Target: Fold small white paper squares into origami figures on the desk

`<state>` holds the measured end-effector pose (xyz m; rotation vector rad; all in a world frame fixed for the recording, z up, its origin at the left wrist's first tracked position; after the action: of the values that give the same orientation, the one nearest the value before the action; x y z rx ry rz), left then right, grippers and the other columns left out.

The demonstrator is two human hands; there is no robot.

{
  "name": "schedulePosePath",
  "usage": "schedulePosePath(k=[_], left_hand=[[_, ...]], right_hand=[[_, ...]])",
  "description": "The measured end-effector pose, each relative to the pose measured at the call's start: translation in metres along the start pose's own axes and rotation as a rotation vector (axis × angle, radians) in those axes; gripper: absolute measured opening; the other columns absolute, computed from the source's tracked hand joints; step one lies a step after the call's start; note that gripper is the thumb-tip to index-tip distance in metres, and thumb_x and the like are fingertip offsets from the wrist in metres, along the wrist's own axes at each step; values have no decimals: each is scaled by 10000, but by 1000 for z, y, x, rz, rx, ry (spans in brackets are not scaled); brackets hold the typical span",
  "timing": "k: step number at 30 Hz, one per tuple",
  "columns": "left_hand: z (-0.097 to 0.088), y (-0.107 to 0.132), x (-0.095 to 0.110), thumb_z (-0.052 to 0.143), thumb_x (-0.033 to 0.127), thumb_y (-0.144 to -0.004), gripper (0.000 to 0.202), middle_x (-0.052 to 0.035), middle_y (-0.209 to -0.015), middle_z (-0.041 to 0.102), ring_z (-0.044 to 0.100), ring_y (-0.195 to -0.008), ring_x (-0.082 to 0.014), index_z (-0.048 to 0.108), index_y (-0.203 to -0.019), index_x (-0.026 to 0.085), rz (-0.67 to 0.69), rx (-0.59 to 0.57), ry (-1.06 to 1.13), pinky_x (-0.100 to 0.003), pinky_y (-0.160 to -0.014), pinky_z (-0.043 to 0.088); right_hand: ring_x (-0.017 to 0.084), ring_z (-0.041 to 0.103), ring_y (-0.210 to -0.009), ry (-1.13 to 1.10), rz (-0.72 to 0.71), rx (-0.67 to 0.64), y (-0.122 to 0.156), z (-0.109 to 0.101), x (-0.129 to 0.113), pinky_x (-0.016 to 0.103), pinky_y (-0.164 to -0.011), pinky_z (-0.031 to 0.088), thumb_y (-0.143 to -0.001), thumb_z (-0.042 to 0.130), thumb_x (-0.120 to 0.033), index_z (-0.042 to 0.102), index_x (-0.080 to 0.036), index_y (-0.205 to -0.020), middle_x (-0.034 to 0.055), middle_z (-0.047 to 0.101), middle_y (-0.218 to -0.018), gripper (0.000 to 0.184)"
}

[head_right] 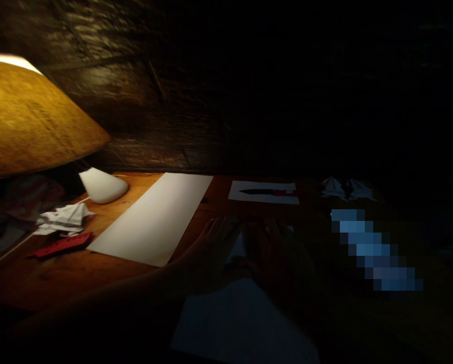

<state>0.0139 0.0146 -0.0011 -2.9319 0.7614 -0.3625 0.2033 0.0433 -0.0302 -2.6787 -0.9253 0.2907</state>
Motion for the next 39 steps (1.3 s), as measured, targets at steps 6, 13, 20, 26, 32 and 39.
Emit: schedulePosePath(k=[6, 13, 20, 26, 32, 39], left_hand=[[0, 2, 3, 596, 779, -847, 884, -184, -1333, 535, 515, -1182, -381, 454, -1428, 128, 8, 31, -44, -582, -1014, 462], [1, 3, -2, 516, 822, -872, 894, -176, -1300, 551, 524, -1151, -354, 469, -1418, 115, 41, 42, -71, -552, -1024, 449], [0, 4, -1, 558, 785, -876, 906, -172, -1335, 545, 509, -1187, -356, 422, -1466, 111, 41, 35, -95, -562, -1039, 429], [-2, 4, 1, 536, 760, -909, 835, -160, -1342, 553, 519, -1185, -343, 435, -1441, 124, 43, 29, -98, -553, -991, 446], [-1, 5, 0, 517, 787, -902, 893, -180, -1369, 539, 509, -1198, -356, 412, -1466, 103, 51, 16, -110, -563, -1011, 440], [-1, 4, 0, 450, 821, -903, 915, -185, -1372, 539, 510, -1198, -366, 397, -1488, 119, 21, 10, -101, -572, -980, 444]], right_hand=[[364, 567, -1036, 1, 10, 98, 4, 15, 7, 496, -774, 532, -902, 526, -698, 522, -224, -1404, 189, 549, -1272, 690], [372, 571, -1030, 8, -10, 163, 10, 26, 14, 506, -774, 528, -888, 491, -743, 524, -246, -1420, 185, 551, -1270, 729], [357, 584, -1012, -28, -36, 153, 9, 16, 11, 512, -776, 537, -910, 509, -700, 506, -254, -1442, 182, 528, -1295, 694], [346, 583, -1000, -59, -45, 120, 7, 13, 13, 502, -779, 519, -900, 539, -688, 493, -274, -1470, 165, 542, -1271, 706], [332, 577, -1009, -93, -47, 104, 5, 12, 14, 478, -792, 516, -919, 539, -661, 526, -232, -1427, 166, 539, -1235, 665], [341, 560, -985, -14, -15, 149, 6, 11, 9, 468, -752, 502, -885, 549, -713, 576, -245, -1384, 169, 540, -1214, 684]])
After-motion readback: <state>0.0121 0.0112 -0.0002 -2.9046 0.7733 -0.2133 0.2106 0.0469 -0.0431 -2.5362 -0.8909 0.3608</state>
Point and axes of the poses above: each hand's wrist, its own y-axis away from the middle knuckle, its own z-axis out of the palm, x = y × z, the point moved 2 cm from there along -y, towards the middle knuckle
